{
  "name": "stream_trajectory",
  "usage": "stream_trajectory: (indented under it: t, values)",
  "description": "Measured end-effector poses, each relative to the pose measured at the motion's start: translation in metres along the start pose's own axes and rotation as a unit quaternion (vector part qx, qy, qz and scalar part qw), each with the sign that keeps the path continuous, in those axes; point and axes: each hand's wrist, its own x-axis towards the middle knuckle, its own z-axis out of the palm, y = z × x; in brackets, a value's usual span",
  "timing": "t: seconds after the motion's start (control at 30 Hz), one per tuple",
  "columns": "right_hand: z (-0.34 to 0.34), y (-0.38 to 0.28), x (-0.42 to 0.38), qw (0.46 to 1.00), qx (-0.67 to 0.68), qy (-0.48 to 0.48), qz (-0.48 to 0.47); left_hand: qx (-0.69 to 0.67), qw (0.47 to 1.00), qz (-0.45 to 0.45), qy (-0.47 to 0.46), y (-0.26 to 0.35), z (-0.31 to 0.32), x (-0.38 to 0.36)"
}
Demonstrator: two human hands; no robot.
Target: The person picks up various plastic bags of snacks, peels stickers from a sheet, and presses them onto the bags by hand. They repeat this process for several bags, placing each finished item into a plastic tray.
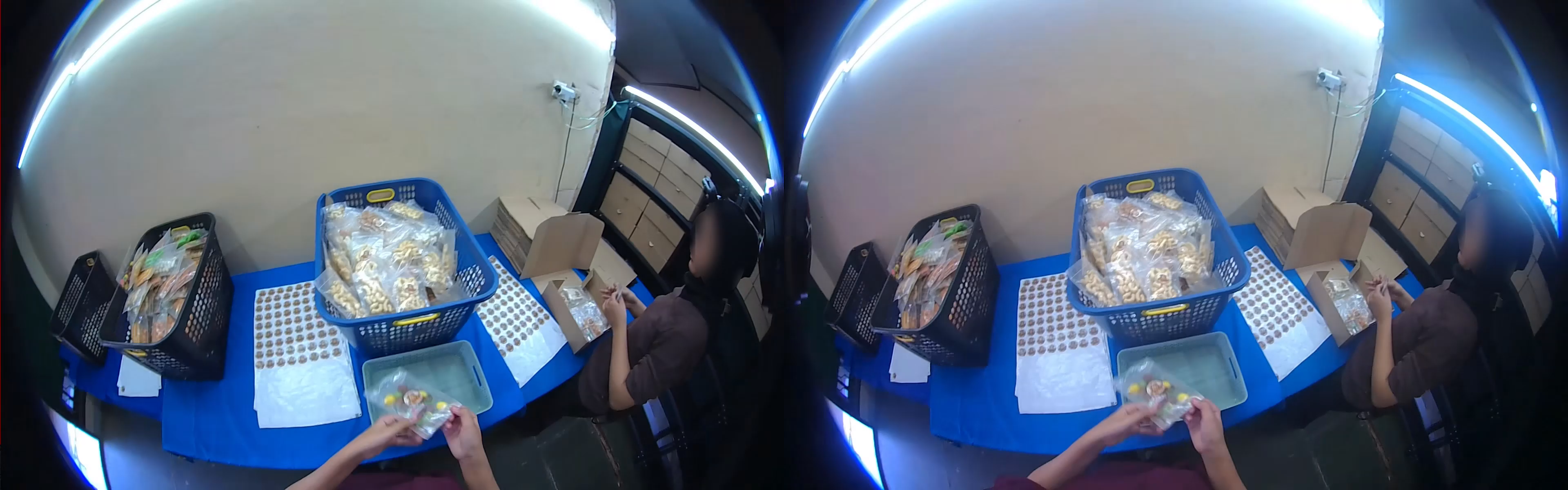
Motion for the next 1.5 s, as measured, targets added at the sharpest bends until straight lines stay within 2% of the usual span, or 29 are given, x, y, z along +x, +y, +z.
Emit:
stream_trajectory:
  t: [0.03,0.1,0.13,0.23,0.27,0.3,0.43,0.5,0.53,0.63,0.67,0.7,0.77,0.8,0.83,0.9,0.93,1.03,1.07,1.17,1.2,1.27,1.3,1.33,1.37,1.4,1.43,1.5]
  values:
    - [-0.006,-0.002,0.001,0.998,0.060,-0.004,0.014,0.016,0.995,-0.069,-0.072,-0.008,-0.003,0.002]
    - [-0.021,-0.002,0.000,0.983,0.179,-0.010,0.042,0.018,0.996,-0.054,-0.074,-0.010,0.007,0.011]
    - [-0.026,-0.003,-0.003,0.983,0.182,-0.009,0.039,0.019,0.996,-0.047,-0.075,-0.008,0.014,0.014]
    - [-0.044,-0.004,-0.014,0.998,0.024,-0.054,0.021,-0.045,0.998,-0.008,0.038,0.012,0.028,0.023]
    - [-0.062,0.000,-0.014,0.991,-0.027,-0.129,0.020,-0.107,0.994,0.026,0.031,-0.002,0.014,0.039]
    - [-0.059,-0.001,-0.019,0.990,-0.063,-0.124,0.025,-0.052,0.996,0.048,0.053,0.005,0.017,0.039]
    - [-0.027,-0.018,-0.040,0.974,-0.204,-0.089,0.040,0.052,0.998,0.034,-0.002,0.003,0.011,0.040]
    - [-0.031,-0.021,-0.045,0.948,-0.304,-0.083,0.047,0.096,0.994,0.026,-0.041,0.005,0.014,0.039]
    - [-0.047,-0.022,-0.040,0.917,-0.371,-0.119,0.083,0.108,0.992,0.026,-0.057,0.008,0.019,0.037]
    - [-0.059,-0.025,-0.042,0.964,-0.259,-0.063,0.017,0.108,0.990,-0.006,-0.088,-0.002,0.018,0.037]
    - [-0.059,-0.032,-0.045,0.985,-0.158,-0.057,0.025,0.085,0.991,-0.009,-0.100,-0.007,0.020,0.033]
    - [-0.050,-0.041,-0.049,0.991,-0.113,-0.067,0.015,0.063,0.992,-0.011,-0.113,-0.007,0.024,0.030]
    - [-0.031,-0.060,-0.055,0.996,-0.021,-0.087,-0.004,0.112,0.958,-0.008,-0.263,0.000,0.023,0.032]
    - [-0.025,-0.061,-0.055,0.998,0.038,-0.044,-0.039,0.119,0.956,-0.003,-0.267,0.002,0.026,0.033]
    - [-0.029,-0.060,-0.053,0.998,-0.039,-0.017,-0.051,0.125,0.955,0.001,-0.269,0.004,0.029,0.033]
    - [-0.048,-0.051,-0.041,0.979,-0.190,0.038,-0.068,0.106,0.979,0.002,-0.172,0.007,0.039,0.037]
    - [-0.055,-0.045,-0.037,0.912,-0.383,0.064,-0.132,0.096,0.988,0.002,-0.121,0.007,0.043,0.039]
    - [-0.053,-0.031,-0.035,0.819,-0.516,0.152,-0.199,0.169,0.980,-0.006,-0.103,0.006,0.046,0.050]
    - [-0.057,-0.022,-0.031,0.844,-0.466,0.142,-0.225,0.195,0.974,0.031,-0.115,0.004,0.048,0.049]
    - [-0.062,-0.021,-0.034,0.886,-0.415,0.105,-0.179,0.220,0.965,0.109,-0.096,0.020,0.043,0.052]
    - [-0.057,-0.024,-0.036,0.899,-0.384,0.105,-0.183,0.214,0.960,0.167,-0.064,0.023,0.032,0.063]
    - [-0.058,-0.026,-0.036,0.909,-0.355,0.102,-0.195,0.226,0.930,0.290,-0.009,0.072,0.030,0.057]
    - [-0.057,-0.029,-0.038,0.906,-0.354,0.117,-0.201,0.211,0.895,0.390,0.051,0.092,0.030,0.055]
    - [-0.057,-0.032,-0.041,0.900,-0.364,0.127,-0.205,0.220,0.855,0.453,0.123,0.110,0.022,0.054]
    - [-0.058,-0.035,-0.042,0.893,-0.373,0.139,-0.211,0.234,0.809,0.516,0.159,0.132,0.023,0.044]
    - [-0.061,-0.036,-0.044,0.890,-0.374,0.148,-0.212,0.144,0.781,0.573,0.202,0.143,0.020,0.045]
    - [-0.070,-0.035,-0.044,0.882,-0.386,0.158,-0.219,0.087,0.663,0.690,0.278,0.170,0.019,0.040]
    - [-0.081,-0.032,-0.047,0.883,-0.385,0.169,-0.210,0.047,0.590,0.762,0.265,0.184,0.012,0.034]
